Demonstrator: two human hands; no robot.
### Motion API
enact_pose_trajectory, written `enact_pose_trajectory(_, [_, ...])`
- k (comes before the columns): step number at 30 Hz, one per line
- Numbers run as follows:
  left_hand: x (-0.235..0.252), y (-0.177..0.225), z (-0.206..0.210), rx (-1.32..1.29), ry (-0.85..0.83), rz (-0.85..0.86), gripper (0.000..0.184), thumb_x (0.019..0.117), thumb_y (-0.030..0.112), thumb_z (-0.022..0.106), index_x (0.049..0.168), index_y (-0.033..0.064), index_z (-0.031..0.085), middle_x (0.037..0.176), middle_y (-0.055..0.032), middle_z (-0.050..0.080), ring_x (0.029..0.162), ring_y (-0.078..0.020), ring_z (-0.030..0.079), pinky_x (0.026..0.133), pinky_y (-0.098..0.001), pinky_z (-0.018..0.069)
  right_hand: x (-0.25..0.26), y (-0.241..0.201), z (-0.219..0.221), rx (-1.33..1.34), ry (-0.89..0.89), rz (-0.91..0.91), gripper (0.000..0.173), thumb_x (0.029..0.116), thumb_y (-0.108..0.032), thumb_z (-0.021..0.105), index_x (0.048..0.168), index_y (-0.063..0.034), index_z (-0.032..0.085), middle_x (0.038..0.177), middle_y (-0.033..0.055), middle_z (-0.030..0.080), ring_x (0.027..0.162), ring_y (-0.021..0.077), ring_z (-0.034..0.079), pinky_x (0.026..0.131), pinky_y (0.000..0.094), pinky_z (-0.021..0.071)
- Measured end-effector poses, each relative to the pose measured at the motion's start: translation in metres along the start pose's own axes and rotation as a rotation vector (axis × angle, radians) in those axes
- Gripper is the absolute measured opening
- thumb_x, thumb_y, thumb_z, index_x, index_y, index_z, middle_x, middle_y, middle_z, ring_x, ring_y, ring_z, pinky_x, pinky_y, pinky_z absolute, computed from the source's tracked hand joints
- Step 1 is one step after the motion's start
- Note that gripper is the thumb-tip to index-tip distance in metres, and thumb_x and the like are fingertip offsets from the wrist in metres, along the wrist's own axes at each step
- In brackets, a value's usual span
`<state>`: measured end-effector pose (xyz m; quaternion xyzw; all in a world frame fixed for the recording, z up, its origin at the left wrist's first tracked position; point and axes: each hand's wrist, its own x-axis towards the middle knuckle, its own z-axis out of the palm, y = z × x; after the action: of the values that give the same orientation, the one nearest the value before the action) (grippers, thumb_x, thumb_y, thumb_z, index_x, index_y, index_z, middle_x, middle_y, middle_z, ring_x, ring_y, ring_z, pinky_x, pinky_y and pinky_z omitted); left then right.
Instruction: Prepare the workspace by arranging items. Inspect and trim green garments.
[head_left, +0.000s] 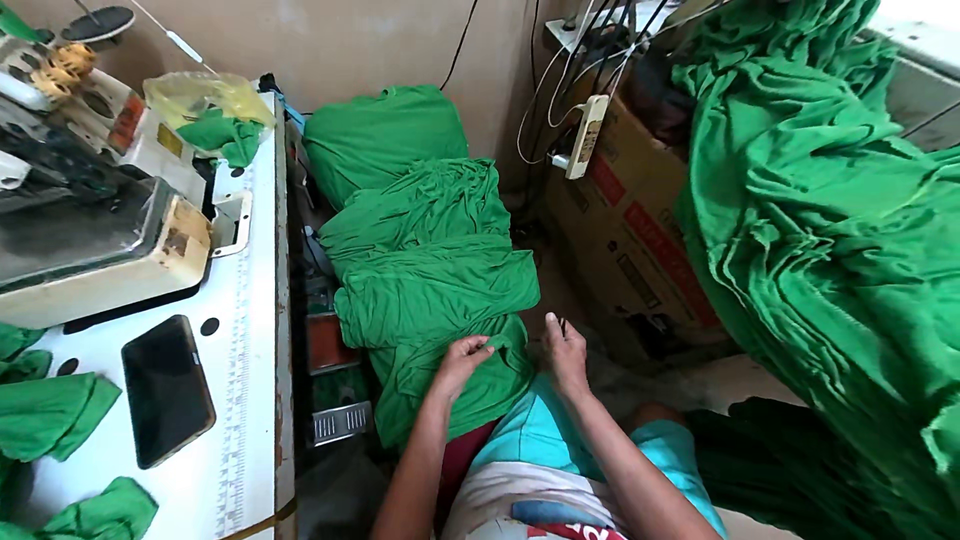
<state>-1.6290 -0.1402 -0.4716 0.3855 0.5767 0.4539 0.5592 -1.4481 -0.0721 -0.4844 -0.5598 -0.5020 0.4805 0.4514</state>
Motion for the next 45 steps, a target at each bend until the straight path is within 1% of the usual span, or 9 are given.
enact_pose_trajectory(3, [0.000, 0.002, 0.001, 0.009, -0.020, 0.000, 0.023, 0.0973, 0.001, 0.060, 0.118, -0.0066, 0.066, 0.104, -0.0084, 0.068, 0.092, -0.0079, 0.062, 0.087, -0.0269, 0.0522, -0.008, -0.005, -0.004, -0.055, -0.250, -0.106, 0.017, 0.0985, -0.019, 0.066, 0.100, -0.0019, 0.067, 0.080, -0.0004, 0.060, 0.070, 0.0038, 0.054, 0.068, 0.0224, 0.0483])
enact_pose_trajectory(6, [0.001, 0.003, 0.004, 0.038, -0.045, -0.001, 0.026, 0.0930, -0.004, 0.061, 0.119, -0.0073, 0.066, 0.107, -0.0106, 0.068, 0.093, -0.0098, 0.063, 0.088, -0.0286, 0.0528, -0.016, -0.004, 0.008, -0.282, -0.454, -0.197, 0.035, 0.0959, -0.023, 0.070, 0.126, -0.0050, 0.070, 0.094, 0.0083, 0.071, 0.078, 0.0142, 0.063, 0.076, 0.0360, 0.0535])
enact_pose_trajectory(9, [0.001, 0.003, 0.006, 0.078, -0.046, -0.020, 0.026, 0.0918, -0.006, 0.061, 0.117, -0.0078, 0.066, 0.110, -0.0123, 0.068, 0.096, -0.0101, 0.062, 0.089, -0.0288, 0.0521, -0.020, -0.003, 0.017, -0.323, -0.429, -0.267, 0.021, 0.1002, -0.019, 0.064, 0.110, -0.0037, 0.075, 0.102, 0.0091, 0.076, 0.093, 0.0167, 0.072, 0.088, 0.0393, 0.0572])
enact_pose_trajectory(17, [-0.001, -0.001, -0.003, -0.009, 0.009, -0.008, 0.022, 0.0989, 0.003, 0.059, 0.117, -0.0071, 0.066, 0.110, -0.0109, 0.069, 0.100, -0.0103, 0.063, 0.093, -0.0301, 0.0511, -0.001, -0.014, -0.002, -0.101, -0.119, -0.073, 0.035, 0.1091, -0.025, 0.047, 0.091, -0.0002, 0.063, 0.073, -0.0013, 0.054, 0.062, 0.0033, 0.049, 0.060, 0.0219, 0.0440])
enact_pose_trajectory(24, [0.001, -0.001, -0.002, -0.014, 0.043, -0.020, 0.022, 0.0997, 0.002, 0.055, 0.116, -0.0058, 0.068, 0.112, -0.0105, 0.069, 0.103, -0.0105, 0.061, 0.095, -0.0315, 0.0491, 0.004, -0.005, -0.004, -0.302, -0.581, 0.021, 0.033, 0.1011, -0.022, 0.064, 0.130, -0.0051, 0.065, 0.124, 0.0099, 0.068, 0.076, 0.0112, 0.063, 0.065, 0.0297, 0.0536])
enact_pose_trajectory(28, [0.005, -0.010, -0.003, 0.053, 0.080, 0.031, 0.019, 0.1037, 0.008, 0.054, 0.102, -0.0046, 0.068, 0.093, -0.0042, 0.066, 0.087, -0.0058, 0.059, 0.085, -0.0273, 0.0492, 0.001, 0.008, 0.003, -0.345, -0.462, -0.097, 0.028, 0.1046, -0.020, 0.057, 0.107, 0.0053, 0.068, 0.099, 0.0164, 0.069, 0.093, 0.0230, 0.066, 0.089, 0.0428, 0.0530])
enact_pose_trajectory(36, [0.012, -0.020, 0.006, 0.276, 0.230, 0.111, 0.027, 0.1071, 0.013, 0.048, 0.105, -0.0024, 0.070, 0.099, -0.0091, 0.069, 0.094, -0.0119, 0.063, 0.090, -0.0329, 0.0502, 0.002, -0.004, -0.007, -0.400, -0.388, 0.001, 0.031, 0.1104, -0.023, 0.045, 0.112, 0.0031, 0.062, 0.093, 0.0125, 0.063, 0.080, 0.0175, 0.060, 0.077, 0.0368, 0.0513])
enact_pose_trajectory(40, [0.011, -0.013, 0.005, 0.256, 0.199, 0.135, 0.028, 0.1072, 0.014, 0.049, 0.107, -0.0018, 0.072, 0.103, -0.0090, 0.071, 0.096, -0.0105, 0.065, 0.092, -0.0312, 0.0512, -0.009, -0.015, -0.006, -0.522, -0.418, -0.020, 0.046, 0.1028, -0.036, 0.061, 0.130, 0.0009, 0.054, 0.107, 0.0201, 0.067, 0.097, 0.0324, 0.067, 0.088, 0.0522, 0.0536])
enact_pose_trajectory(45, [0.011, -0.014, -0.003, 0.212, 0.153, 0.198, 0.027, 0.1067, 0.012, 0.048, 0.107, -0.0028, 0.072, 0.102, -0.0084, 0.071, 0.094, -0.0098, 0.065, 0.091, -0.0307, 0.0520, -0.022, -0.030, 0.003, -0.740, -0.558, -0.096, 0.044, 0.1087, -0.037, 0.047, 0.135, -0.0020, 0.052, 0.110, 0.0207, 0.070, 0.101, 0.0390, 0.070, 0.089, 0.0592, 0.0537])
